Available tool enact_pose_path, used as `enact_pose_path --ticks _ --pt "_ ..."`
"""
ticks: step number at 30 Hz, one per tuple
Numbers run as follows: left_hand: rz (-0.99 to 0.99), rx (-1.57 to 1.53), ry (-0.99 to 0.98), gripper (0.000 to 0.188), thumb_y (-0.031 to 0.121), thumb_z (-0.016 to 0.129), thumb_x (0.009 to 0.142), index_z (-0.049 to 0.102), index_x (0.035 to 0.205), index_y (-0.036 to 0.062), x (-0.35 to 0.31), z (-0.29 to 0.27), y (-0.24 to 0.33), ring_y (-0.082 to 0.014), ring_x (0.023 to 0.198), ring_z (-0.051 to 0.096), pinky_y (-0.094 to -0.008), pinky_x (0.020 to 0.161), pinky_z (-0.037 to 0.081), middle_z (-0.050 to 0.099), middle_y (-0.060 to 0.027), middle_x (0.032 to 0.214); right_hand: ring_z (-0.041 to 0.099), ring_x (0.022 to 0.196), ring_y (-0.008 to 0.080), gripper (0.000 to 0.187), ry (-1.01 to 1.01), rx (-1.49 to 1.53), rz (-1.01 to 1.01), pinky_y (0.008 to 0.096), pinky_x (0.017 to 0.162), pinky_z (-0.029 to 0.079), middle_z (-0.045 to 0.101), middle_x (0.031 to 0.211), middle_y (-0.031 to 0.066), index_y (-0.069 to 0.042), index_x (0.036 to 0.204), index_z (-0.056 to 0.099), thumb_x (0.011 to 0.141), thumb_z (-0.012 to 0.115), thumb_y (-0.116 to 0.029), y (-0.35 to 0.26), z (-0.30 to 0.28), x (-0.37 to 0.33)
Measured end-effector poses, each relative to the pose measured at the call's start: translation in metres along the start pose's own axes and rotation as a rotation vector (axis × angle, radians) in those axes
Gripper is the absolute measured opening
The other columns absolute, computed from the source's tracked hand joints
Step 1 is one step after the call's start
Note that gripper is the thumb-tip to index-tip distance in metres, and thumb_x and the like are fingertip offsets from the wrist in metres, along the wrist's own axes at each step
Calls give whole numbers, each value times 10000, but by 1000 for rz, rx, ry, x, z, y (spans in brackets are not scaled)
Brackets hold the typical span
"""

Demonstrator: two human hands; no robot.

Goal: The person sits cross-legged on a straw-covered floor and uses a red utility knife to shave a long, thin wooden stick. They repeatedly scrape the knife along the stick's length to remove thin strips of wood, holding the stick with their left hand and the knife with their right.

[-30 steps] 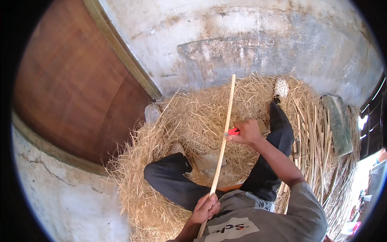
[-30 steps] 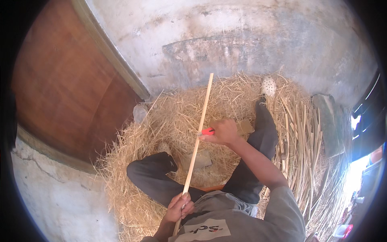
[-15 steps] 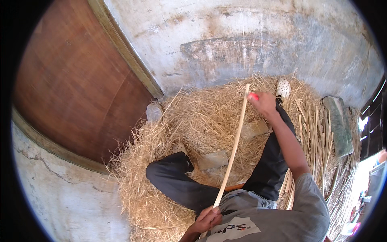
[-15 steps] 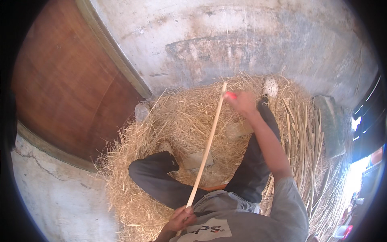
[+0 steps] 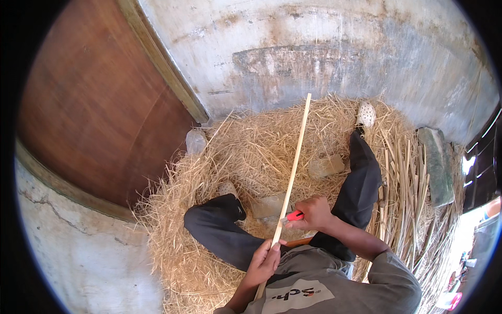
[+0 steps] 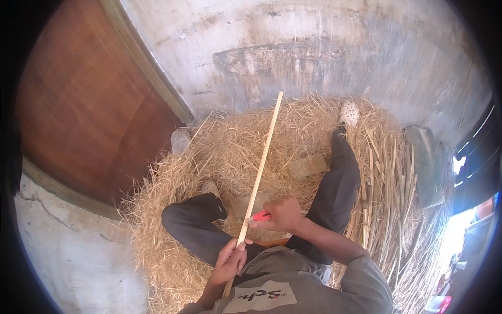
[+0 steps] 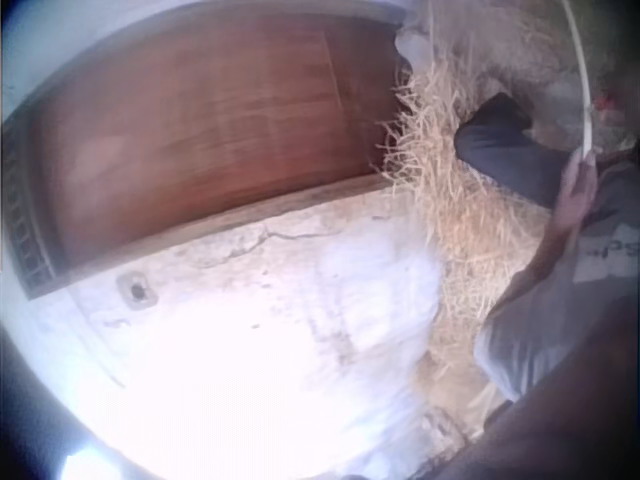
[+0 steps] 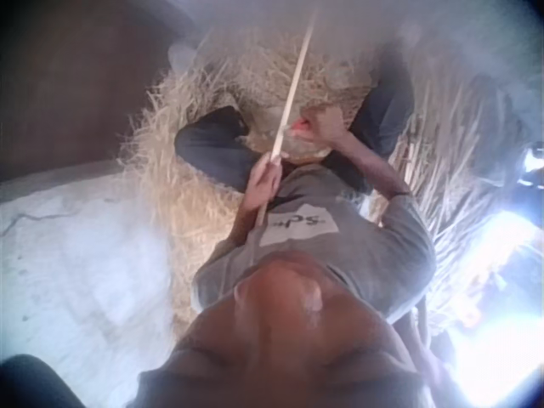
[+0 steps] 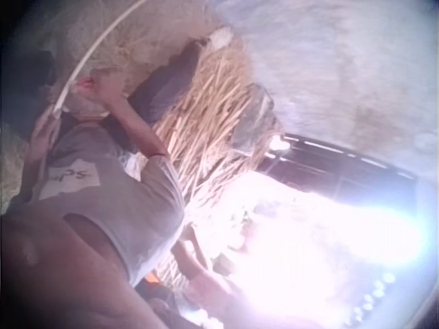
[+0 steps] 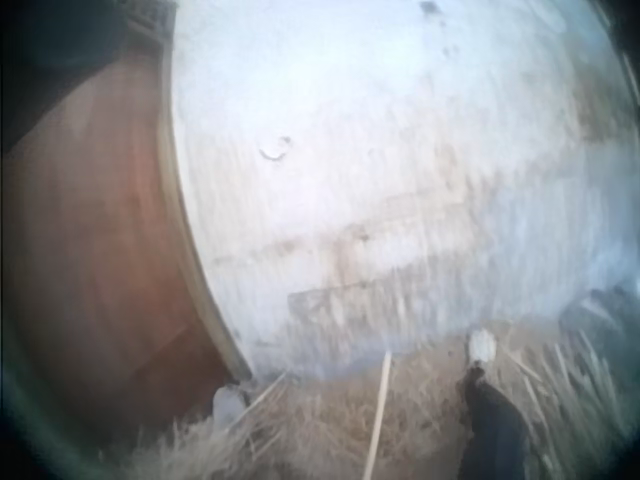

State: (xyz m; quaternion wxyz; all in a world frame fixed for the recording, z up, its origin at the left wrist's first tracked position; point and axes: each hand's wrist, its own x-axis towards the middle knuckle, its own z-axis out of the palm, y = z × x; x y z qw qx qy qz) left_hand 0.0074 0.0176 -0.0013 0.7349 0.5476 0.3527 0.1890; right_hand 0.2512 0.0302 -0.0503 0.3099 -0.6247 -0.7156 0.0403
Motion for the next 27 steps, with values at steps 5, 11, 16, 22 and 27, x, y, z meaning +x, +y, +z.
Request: enact_pose_path --ticks 5,11,16,22,27 --pt "48 1 1 238 198 405 1036 497 1144 7 0 2 -3 -10 481 306 -192 442 252 353 68 575 567 442 293 623 152 -7 223 405 445 439 532 485 108 -93 589 613 712 636 -703 34 0 33" --pt "75 47 54 215 183 420 1021 493 1138 18 -6 2 -11 -21 470 329 -189 433 273 369 56 576 578 460 307 652 56 7 -33 400 451 434 521 472 111 -83 563 590 686 646 -721 5 -2 21" --pt "36 61 94 180 146 434 1009 494 1134 30 -5 2 -5 -16 519 337 -192 461 284 369 64 614 594 447 283 669 95 -33 126 385 454 471 554 483 90 -102 557 620 699 602 -756 28 14 40" --pt "95 139 93 168 128 436 1008 507 1138 47 -13 5 -13 -2 544 303 -189 474 249 357 78 652 542 429 297 708 185 -141 -63 413 465 427 488 457 84 -93 516 516 680 597 -778 43 10 44" --pt "15 14 67 189 157 426 1011 481 1151 42 -16 7 0 -19 496 318 -194 446 268 371 60 612 630 571 314 733 118 -157 246 427 525 479 615 590 142 -79 634 644 745 498 -789 62 27 58"
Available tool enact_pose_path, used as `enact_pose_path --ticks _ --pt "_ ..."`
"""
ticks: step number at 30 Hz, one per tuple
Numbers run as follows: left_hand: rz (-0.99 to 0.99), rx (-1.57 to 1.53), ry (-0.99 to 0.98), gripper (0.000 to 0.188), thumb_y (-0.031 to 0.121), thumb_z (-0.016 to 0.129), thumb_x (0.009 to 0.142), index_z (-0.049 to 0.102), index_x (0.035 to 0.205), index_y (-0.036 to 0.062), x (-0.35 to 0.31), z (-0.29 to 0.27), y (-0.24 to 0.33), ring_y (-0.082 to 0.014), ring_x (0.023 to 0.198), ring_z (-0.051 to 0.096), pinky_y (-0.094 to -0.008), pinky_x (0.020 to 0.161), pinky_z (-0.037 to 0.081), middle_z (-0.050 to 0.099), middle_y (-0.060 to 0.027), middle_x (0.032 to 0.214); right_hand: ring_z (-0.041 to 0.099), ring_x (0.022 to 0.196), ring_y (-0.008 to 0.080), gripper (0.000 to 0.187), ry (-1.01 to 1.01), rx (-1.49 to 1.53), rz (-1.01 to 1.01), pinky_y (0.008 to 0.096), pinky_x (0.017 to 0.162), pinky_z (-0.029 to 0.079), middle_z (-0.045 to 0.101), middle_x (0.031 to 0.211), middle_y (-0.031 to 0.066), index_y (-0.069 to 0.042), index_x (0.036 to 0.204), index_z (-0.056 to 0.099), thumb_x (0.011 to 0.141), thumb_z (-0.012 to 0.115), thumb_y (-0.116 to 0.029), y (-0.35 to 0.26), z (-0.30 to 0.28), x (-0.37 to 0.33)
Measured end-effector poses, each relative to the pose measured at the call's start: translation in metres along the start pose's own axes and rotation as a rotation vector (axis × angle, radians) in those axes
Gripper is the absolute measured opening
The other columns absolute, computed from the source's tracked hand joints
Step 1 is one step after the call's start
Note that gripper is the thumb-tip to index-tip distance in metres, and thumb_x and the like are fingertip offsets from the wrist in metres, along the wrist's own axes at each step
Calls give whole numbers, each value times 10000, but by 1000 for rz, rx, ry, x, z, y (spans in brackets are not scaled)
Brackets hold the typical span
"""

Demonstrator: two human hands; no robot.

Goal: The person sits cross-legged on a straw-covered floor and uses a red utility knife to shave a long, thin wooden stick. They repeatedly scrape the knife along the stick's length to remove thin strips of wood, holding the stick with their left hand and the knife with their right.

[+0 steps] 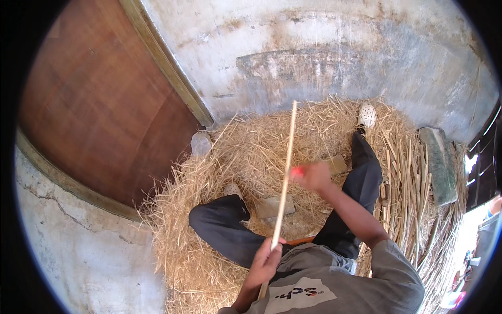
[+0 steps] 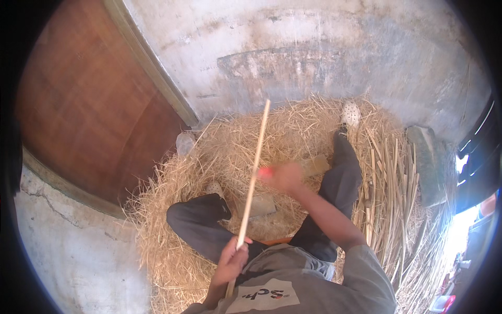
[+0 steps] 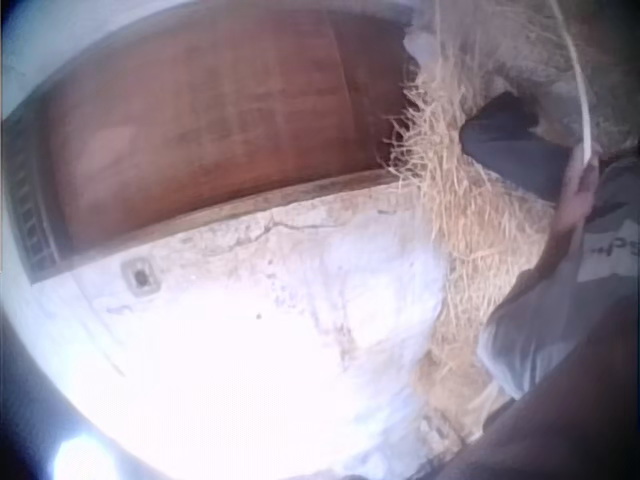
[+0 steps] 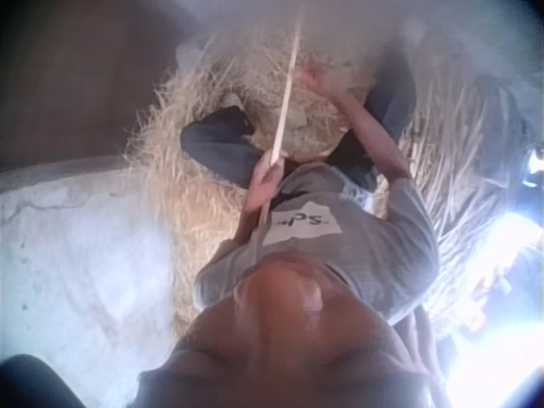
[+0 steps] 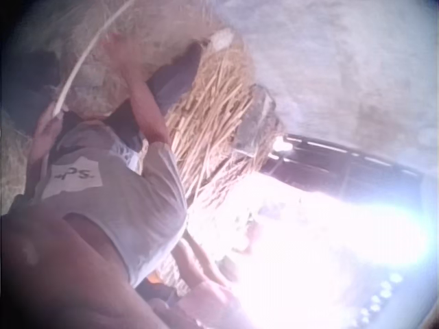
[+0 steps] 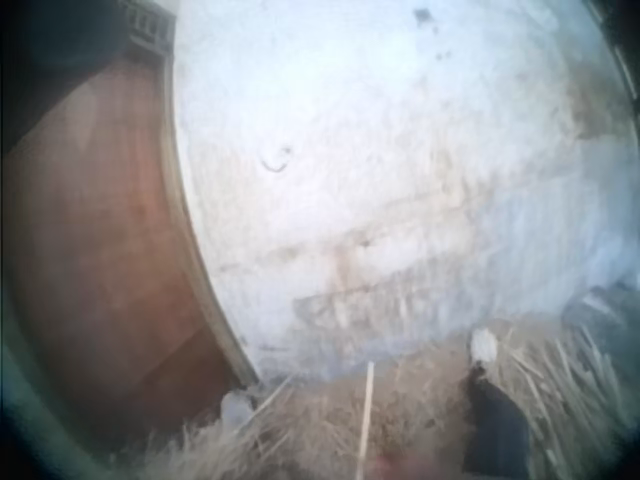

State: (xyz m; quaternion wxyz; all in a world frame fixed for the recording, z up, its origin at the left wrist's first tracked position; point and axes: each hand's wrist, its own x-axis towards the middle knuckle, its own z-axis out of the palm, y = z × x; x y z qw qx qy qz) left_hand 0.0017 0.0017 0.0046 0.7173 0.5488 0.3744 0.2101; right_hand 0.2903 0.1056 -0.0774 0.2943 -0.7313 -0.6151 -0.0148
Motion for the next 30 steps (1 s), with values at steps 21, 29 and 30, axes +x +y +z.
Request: enact_pose_path --ticks 21,29,30 --pt "-67 -418 -333 202 162 374 1036 423 1191 43 -18 -8 -31 -49 495 296 -220 485 265 343 38 599 626 584 334 642 73 -83 88 449 568 491 617 605 139 -115 808 736 759 551 -728 74 -48 52" --pt "-115 -340 -353 213 176 359 1041 419 1203 50 -31 -14 -34 -49 498 296 -215 493 253 334 48 600 633 633 357 652 185 -85 206 473 610 495 631 641 164 -88 792 717 774 545 -716 106 -61 82" --pt "-120 -334 -354 214 177 358 1041 418 1204 50 -31 -14 -35 -50 500 295 -216 494 251 334 49 602 645 682 353 652 141 -127 242 482 632 499 636 667 180 -80 803 714 786 537 -707 113 -62 83"
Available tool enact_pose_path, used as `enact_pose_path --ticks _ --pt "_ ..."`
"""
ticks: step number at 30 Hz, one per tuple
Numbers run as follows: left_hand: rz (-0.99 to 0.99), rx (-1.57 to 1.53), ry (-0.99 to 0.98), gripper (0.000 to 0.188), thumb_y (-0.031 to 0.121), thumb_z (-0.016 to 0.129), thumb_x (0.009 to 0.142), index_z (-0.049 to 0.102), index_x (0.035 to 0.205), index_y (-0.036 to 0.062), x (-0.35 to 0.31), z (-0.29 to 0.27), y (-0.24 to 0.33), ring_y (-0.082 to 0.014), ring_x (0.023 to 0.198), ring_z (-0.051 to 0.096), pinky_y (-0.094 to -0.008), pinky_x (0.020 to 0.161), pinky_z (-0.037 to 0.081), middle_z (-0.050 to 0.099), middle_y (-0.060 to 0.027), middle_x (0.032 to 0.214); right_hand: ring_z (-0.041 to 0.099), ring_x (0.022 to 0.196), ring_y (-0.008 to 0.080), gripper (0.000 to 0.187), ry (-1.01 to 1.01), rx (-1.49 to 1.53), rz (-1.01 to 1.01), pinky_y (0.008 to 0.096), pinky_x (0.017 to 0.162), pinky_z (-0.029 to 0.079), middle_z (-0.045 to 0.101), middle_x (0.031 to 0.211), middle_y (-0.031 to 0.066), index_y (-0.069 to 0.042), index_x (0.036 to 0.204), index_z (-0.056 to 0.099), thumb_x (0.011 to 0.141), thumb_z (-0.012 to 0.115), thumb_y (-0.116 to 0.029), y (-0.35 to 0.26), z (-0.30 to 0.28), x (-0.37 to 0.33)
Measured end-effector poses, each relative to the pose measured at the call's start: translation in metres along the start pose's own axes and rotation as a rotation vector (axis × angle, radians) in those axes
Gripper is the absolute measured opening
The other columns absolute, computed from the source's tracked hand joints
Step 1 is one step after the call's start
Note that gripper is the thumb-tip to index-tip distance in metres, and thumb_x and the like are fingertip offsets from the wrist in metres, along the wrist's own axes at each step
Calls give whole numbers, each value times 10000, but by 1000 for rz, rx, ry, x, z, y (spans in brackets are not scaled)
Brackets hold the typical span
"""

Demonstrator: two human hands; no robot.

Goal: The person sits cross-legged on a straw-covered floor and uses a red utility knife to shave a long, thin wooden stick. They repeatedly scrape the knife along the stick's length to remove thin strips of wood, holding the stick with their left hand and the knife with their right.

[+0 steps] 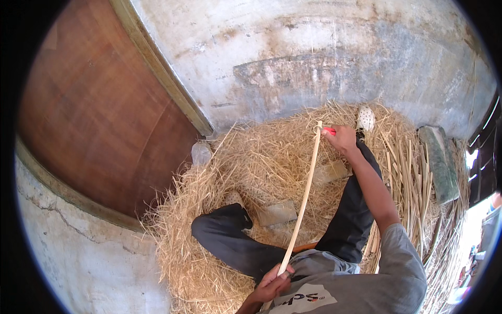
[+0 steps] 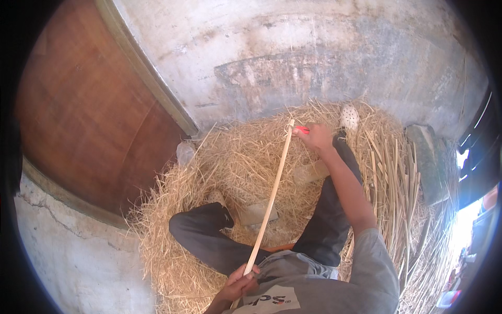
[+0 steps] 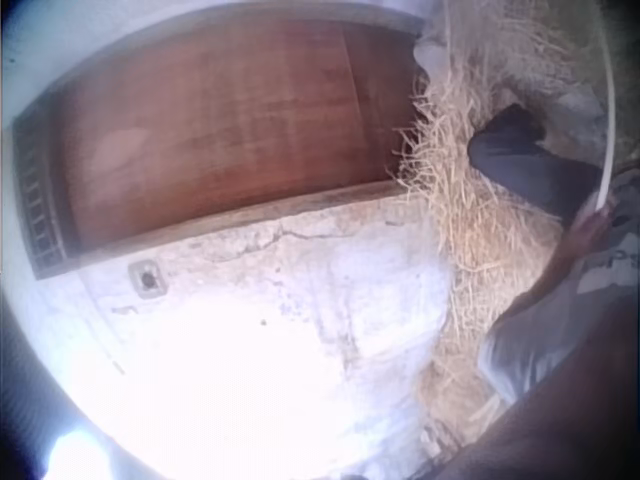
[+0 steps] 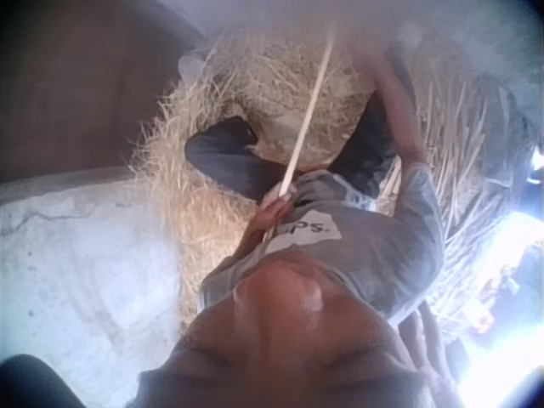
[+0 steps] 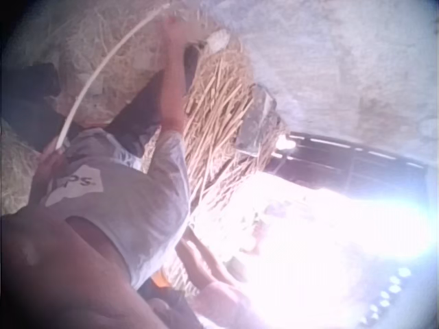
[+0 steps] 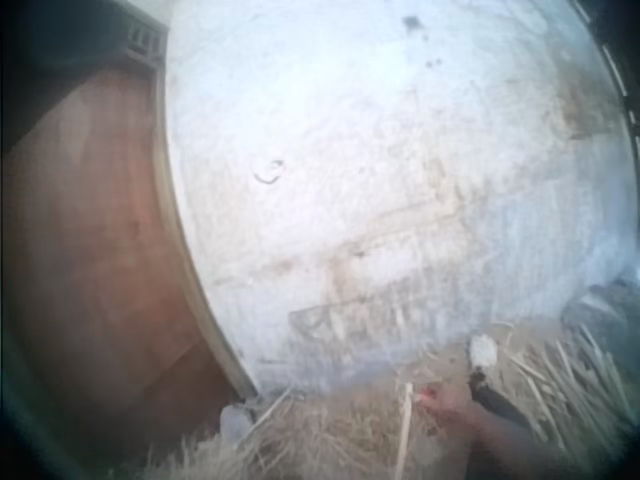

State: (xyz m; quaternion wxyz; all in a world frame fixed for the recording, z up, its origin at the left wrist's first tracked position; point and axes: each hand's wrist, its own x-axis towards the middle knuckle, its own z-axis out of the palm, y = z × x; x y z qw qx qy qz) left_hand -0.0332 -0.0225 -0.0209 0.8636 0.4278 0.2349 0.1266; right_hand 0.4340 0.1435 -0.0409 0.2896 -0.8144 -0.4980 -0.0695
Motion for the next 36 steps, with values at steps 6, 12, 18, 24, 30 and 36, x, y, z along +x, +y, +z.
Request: enact_pose_path --ticks 6,12,18,24,30,36 --pt "-120 -70 -66 224 178 359 1041 432 1195 32 -7 5 -1 -52 504 308 -221 494 262 338 48 607 630 804 433 778 132 72 684 484 735 484 659 807 252 1 824 705 843 430 -727 71 26 39" --pt "-50 -78 40 247 203 371 1039 447 1192 26 5 -5 -5 -51 444 303 -217 470 279 335 48 559 533 712 385 719 44 458 420 487 722 396 579 760 283 75 797 595 961 341 -578 51 21 -13" --pt "86 -69 83 271 222 327 1048 469 1161 20 43 -9 11 -63 395 294 -228 432 277 354 22 526 373 526 137 538 -177 1031 389 355 487 332 430 530 31 -20 623 497 946 507 -451 6 92 -163" --pt "59 -220 134 293 258 309 1051 481 1139 38 62 -10 22 -77 360 278 -232 425 269 323 21 510 588 545 315 551 -369 428 -357 410 523 442 564 578 128 -67 674 626 786 633 -607 -105 -18 -188" --pt "36 -362 106 289 278 307 1051 484 1104 56 61 1 28 -74 358 260 -235 430 255 305 29 507 593 483 314 626 -249 318 -247 417 455 443 538 487 124 -90 594 597 748 595 -698 -96 -10 -153" --pt "13 -339 163 264 284 335 1044 473 1091 64 54 9 29 -75 367 258 -242 440 243 314 28 509 588 475 325 650 -198 277 -305 426 468 455 544 490 140 -69 604 600 778 572 -695 -94 1 -140"
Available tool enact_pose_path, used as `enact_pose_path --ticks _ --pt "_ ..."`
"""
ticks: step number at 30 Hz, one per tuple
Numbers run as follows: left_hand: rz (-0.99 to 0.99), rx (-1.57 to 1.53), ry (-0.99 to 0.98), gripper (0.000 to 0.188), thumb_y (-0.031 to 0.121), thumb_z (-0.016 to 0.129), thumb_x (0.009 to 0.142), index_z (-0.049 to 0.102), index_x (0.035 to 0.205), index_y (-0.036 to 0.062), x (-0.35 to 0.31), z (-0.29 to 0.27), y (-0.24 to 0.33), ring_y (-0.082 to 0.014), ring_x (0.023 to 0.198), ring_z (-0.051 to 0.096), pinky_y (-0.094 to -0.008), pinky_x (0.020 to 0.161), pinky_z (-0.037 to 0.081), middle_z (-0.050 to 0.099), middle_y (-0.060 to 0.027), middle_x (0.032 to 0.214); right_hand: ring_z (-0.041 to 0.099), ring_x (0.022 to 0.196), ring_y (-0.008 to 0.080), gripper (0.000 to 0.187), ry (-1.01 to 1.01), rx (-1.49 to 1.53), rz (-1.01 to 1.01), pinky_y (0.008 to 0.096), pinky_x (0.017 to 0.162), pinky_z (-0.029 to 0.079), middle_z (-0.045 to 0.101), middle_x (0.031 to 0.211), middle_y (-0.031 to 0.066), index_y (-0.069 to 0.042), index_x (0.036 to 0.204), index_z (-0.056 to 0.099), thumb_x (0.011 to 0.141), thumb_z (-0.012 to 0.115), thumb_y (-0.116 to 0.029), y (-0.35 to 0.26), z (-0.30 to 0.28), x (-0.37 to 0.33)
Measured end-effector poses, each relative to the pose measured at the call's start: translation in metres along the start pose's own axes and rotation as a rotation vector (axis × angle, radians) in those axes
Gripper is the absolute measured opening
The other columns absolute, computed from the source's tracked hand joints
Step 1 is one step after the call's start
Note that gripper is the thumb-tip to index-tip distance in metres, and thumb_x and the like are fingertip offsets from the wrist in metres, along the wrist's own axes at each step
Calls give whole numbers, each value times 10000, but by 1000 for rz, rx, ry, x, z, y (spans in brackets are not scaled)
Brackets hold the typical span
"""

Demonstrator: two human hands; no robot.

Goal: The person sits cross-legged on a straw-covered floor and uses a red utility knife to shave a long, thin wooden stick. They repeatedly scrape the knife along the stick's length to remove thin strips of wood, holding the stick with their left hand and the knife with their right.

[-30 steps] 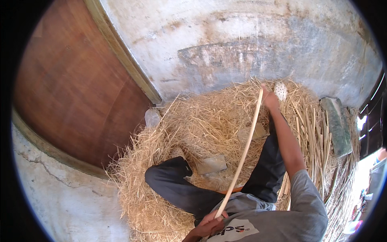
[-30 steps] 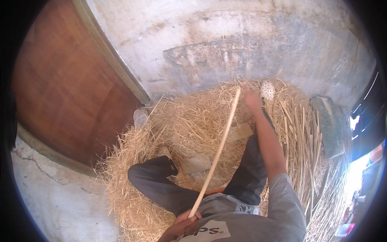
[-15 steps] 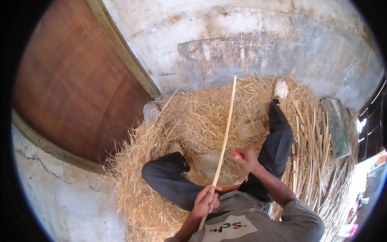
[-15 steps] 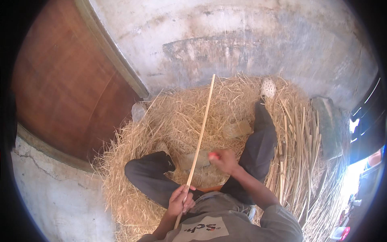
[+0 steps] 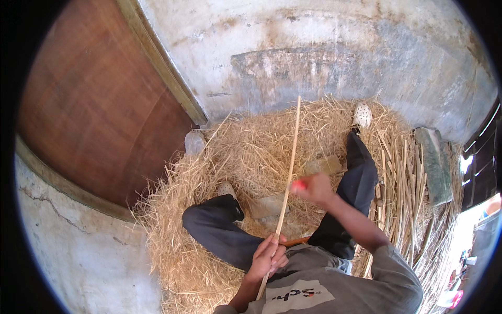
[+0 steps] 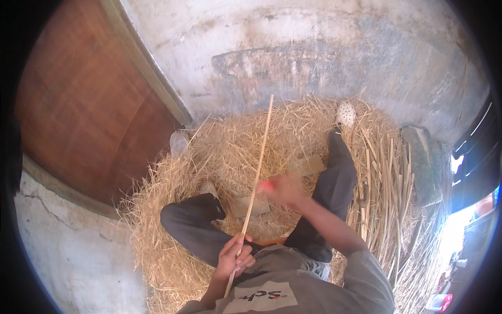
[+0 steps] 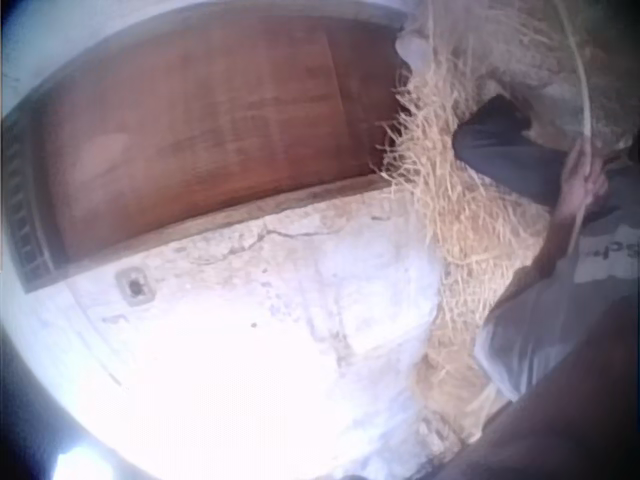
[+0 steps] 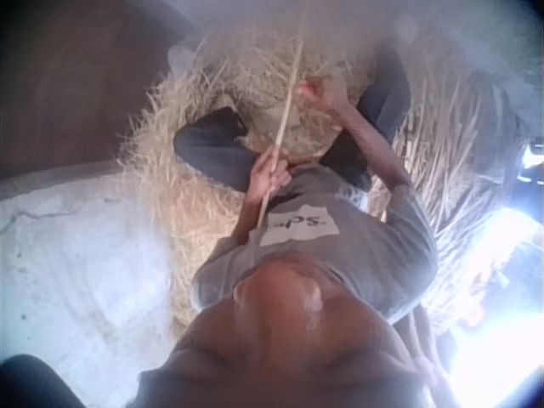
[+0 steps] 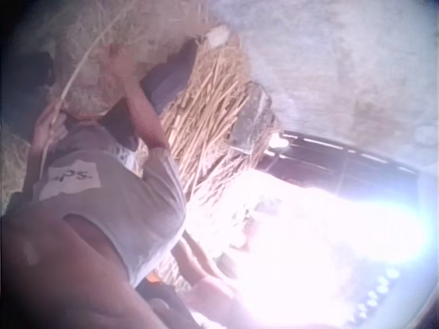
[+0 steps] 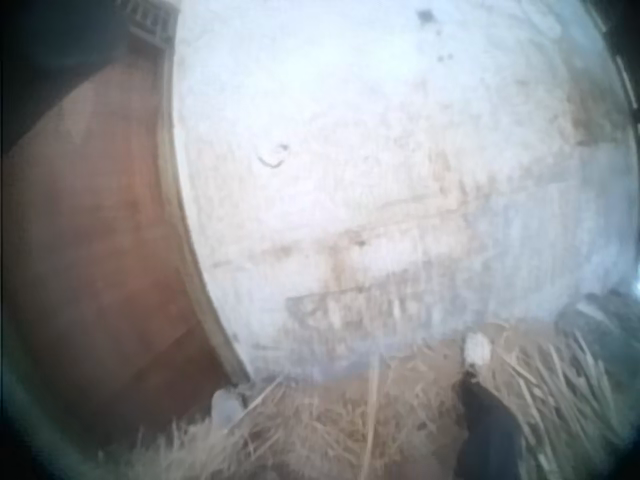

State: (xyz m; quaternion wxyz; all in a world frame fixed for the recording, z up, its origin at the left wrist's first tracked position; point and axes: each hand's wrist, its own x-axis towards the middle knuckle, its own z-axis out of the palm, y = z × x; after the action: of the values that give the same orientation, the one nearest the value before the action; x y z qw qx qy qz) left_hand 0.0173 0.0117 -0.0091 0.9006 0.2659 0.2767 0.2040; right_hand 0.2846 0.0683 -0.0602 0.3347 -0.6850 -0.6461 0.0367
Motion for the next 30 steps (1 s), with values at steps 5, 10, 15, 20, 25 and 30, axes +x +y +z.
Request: enact_pose_path --ticks 5,10,15,20,25,30 --pt "-18 16 23 244 283 355 1042 467 1090 71 -8 -3 1 -70 384 264 -240 450 248 314 31 520 596 483 320 671 -89 -144 -56 430 482 465 562 502 131 -82 563 592 755 565 -724 8 9 -5" --pt "29 180 64 198 239 355 1044 461 1078 75 -5 -5 -2 -71 393 265 -232 448 266 316 28 536 580 470 305 691 -60 -87 -195 422 477 454 550 490 105 -93 551 593 694 580 -769 7 3 10" --pt "30 199 47 179 223 346 1047 451 1053 78 -9 -2 2 -72 400 260 -228 426 261 311 27 544 586 478 304 693 86 -167 -228 430 484 460 549 495 103 -99 551 595 675 584 -781 21 6 25" --pt "-48 157 -5 174 229 345 1048 442 1050 84 -26 -5 -9 -67 411 256 -218 409 260 305 30 554 588 485 315 654 147 -216 31 443 497 467 560 519 107 -99 590 614 704 595 -743 74 -7 53" --pt "-67 149 -58 184 234 328 1051 436 1070 86 -41 -17 -20 -72 408 256 -220 410 259 311 23 552 595 527 342 624 175 -229 27 450 511 465 559 537 137 -83 622 608 751 585 -693 79 -16 50" --pt "-128 215 -64 200 231 315 1052 430 1088 72 -56 -24 -25 -72 409 260 -224 419 261 314 22 552 649 654 347 632 80 -293 238 461 605 504 639 648 150 -104 800 720 763 555 -712 101 -37 69"
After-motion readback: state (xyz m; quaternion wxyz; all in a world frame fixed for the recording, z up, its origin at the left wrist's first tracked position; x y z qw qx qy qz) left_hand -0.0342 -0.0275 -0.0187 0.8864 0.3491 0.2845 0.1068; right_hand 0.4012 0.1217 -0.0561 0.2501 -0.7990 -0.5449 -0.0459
